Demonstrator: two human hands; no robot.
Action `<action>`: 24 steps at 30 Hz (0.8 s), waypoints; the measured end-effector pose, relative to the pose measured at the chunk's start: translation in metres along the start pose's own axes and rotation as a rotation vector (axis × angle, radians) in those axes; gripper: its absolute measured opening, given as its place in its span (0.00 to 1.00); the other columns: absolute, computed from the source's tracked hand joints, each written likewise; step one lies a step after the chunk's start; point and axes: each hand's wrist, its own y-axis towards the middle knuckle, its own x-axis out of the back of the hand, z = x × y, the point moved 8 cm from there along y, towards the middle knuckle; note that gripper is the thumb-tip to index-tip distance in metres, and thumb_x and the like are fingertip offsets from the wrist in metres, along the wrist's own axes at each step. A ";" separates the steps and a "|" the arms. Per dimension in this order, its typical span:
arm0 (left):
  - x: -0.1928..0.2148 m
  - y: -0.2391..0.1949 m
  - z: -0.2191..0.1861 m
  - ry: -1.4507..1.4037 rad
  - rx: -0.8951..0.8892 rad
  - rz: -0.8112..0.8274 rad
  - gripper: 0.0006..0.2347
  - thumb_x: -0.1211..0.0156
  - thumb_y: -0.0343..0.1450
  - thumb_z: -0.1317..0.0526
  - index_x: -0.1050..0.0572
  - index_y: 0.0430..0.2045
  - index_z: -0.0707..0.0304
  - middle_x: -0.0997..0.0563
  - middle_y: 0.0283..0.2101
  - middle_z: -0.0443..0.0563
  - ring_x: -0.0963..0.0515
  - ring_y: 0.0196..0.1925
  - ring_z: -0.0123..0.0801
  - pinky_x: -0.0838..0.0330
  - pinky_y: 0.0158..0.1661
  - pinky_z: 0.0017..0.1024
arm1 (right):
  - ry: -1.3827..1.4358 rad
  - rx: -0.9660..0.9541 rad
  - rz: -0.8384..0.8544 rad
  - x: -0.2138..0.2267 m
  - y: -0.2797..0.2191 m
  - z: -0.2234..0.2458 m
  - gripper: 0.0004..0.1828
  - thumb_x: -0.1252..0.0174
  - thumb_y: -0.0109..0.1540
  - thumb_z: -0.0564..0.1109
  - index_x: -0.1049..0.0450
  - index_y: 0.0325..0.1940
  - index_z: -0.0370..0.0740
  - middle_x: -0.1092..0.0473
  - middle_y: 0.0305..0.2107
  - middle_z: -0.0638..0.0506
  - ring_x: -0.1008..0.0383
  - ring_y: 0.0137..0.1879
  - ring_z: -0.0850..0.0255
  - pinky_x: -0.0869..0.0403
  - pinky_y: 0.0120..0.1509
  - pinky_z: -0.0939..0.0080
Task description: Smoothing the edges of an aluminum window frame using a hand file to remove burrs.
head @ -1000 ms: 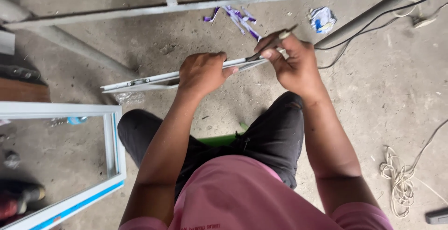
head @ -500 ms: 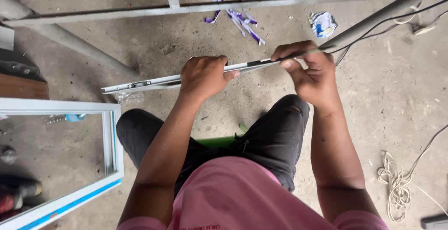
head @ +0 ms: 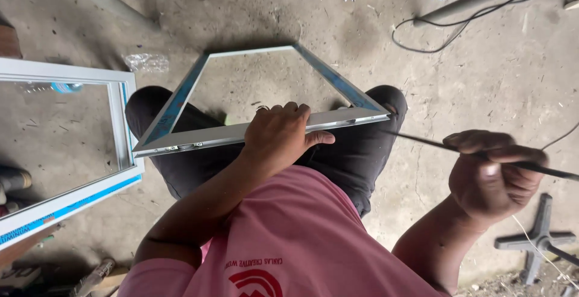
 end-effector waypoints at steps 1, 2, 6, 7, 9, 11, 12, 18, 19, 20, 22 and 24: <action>0.002 -0.001 -0.002 0.005 -0.026 -0.030 0.32 0.50 0.69 0.27 0.24 0.29 0.63 0.19 0.27 0.53 0.19 0.26 0.52 0.27 0.26 0.49 | 0.148 -0.008 0.005 0.000 0.004 0.000 0.09 0.47 0.71 0.40 0.30 0.55 0.46 0.27 0.44 0.49 0.22 0.46 0.58 0.16 0.57 0.50; 0.005 -0.001 -0.005 0.011 -0.051 -0.060 0.31 0.51 0.70 0.28 0.24 0.28 0.63 0.19 0.25 0.52 0.19 0.25 0.50 0.27 0.24 0.48 | 0.295 -0.017 0.010 0.001 0.008 0.000 0.08 0.48 0.70 0.40 0.30 0.53 0.46 0.26 0.42 0.47 0.21 0.49 0.59 0.15 0.59 0.49; 0.007 0.001 -0.006 0.028 -0.037 -0.052 0.32 0.52 0.70 0.27 0.24 0.28 0.62 0.19 0.25 0.53 0.19 0.25 0.51 0.27 0.24 0.48 | 0.377 0.081 0.012 -0.009 0.016 0.007 0.08 0.62 0.69 0.37 0.38 0.48 0.47 0.30 0.33 0.48 0.21 0.41 0.50 0.17 0.55 0.49; 0.006 0.002 -0.005 0.026 -0.018 -0.023 0.30 0.51 0.71 0.28 0.23 0.30 0.61 0.19 0.27 0.55 0.19 0.25 0.53 0.27 0.25 0.49 | 0.414 0.066 -0.012 -0.016 0.021 0.008 0.07 0.61 0.68 0.38 0.40 0.44 0.49 0.36 0.29 0.52 0.32 0.33 0.56 0.26 0.45 0.56; 0.008 0.005 -0.008 0.025 0.004 0.004 0.29 0.50 0.71 0.30 0.22 0.32 0.60 0.19 0.28 0.56 0.19 0.25 0.55 0.26 0.25 0.50 | 0.454 0.051 -0.033 -0.035 0.032 0.015 0.06 0.60 0.66 0.39 0.42 0.40 0.51 0.42 0.24 0.55 0.43 0.24 0.63 0.35 0.34 0.64; 0.013 0.008 -0.015 -0.002 0.000 0.037 0.20 0.43 0.74 0.42 0.29 0.51 0.54 0.18 0.36 0.57 0.18 0.30 0.54 0.25 0.30 0.49 | 0.503 0.108 0.029 -0.064 0.045 0.031 0.11 0.57 0.65 0.55 0.47 0.35 0.50 0.52 0.21 0.60 0.57 0.27 0.68 0.48 0.35 0.61; 0.012 0.009 -0.017 -0.001 0.001 0.035 0.20 0.43 0.74 0.42 0.29 0.51 0.54 0.18 0.36 0.57 0.18 0.30 0.54 0.25 0.30 0.49 | 0.505 0.109 0.031 -0.073 0.048 0.030 0.11 0.57 0.65 0.55 0.47 0.35 0.50 0.52 0.21 0.60 0.57 0.27 0.68 0.48 0.35 0.61; 0.018 0.026 -0.024 0.270 -0.086 -0.306 0.23 0.39 0.72 0.39 0.25 0.47 0.60 0.19 0.34 0.51 0.20 0.26 0.39 0.27 0.19 0.35 | 0.413 0.224 0.183 -0.135 0.061 0.039 0.36 0.65 0.63 0.80 0.44 0.24 0.47 0.54 0.12 0.60 0.56 0.16 0.66 0.49 0.23 0.60; 0.019 0.025 -0.025 0.294 -0.083 -0.346 0.22 0.43 0.72 0.35 0.27 0.33 0.55 0.23 0.28 0.47 0.22 0.23 0.36 0.30 0.20 0.33 | 0.428 0.206 0.210 -0.140 0.060 0.036 0.37 0.65 0.63 0.80 0.44 0.24 0.45 0.52 0.12 0.58 0.54 0.16 0.65 0.47 0.24 0.58; 0.020 0.024 -0.026 0.318 -0.081 -0.387 0.25 0.46 0.73 0.31 0.29 0.19 0.50 0.28 0.22 0.43 0.24 0.19 0.34 0.33 0.20 0.30 | 0.444 0.187 0.236 -0.145 0.059 0.032 0.38 0.65 0.63 0.80 0.43 0.24 0.44 0.50 0.12 0.57 0.51 0.15 0.63 0.45 0.25 0.57; 0.018 0.025 -0.026 0.303 -0.068 -0.379 0.26 0.46 0.73 0.30 0.29 0.18 0.50 0.28 0.21 0.43 0.24 0.18 0.34 0.33 0.19 0.31 | 0.425 0.168 0.235 -0.146 0.055 0.025 0.39 0.65 0.64 0.80 0.43 0.24 0.43 0.49 0.12 0.56 0.50 0.15 0.63 0.44 0.25 0.56; 0.017 0.025 -0.023 0.291 -0.056 -0.375 0.26 0.47 0.72 0.29 0.29 0.18 0.50 0.28 0.20 0.43 0.24 0.18 0.35 0.33 0.18 0.31 | 0.408 0.155 0.232 -0.149 0.053 0.018 0.40 0.65 0.64 0.80 0.42 0.23 0.43 0.48 0.12 0.55 0.48 0.14 0.62 0.43 0.25 0.56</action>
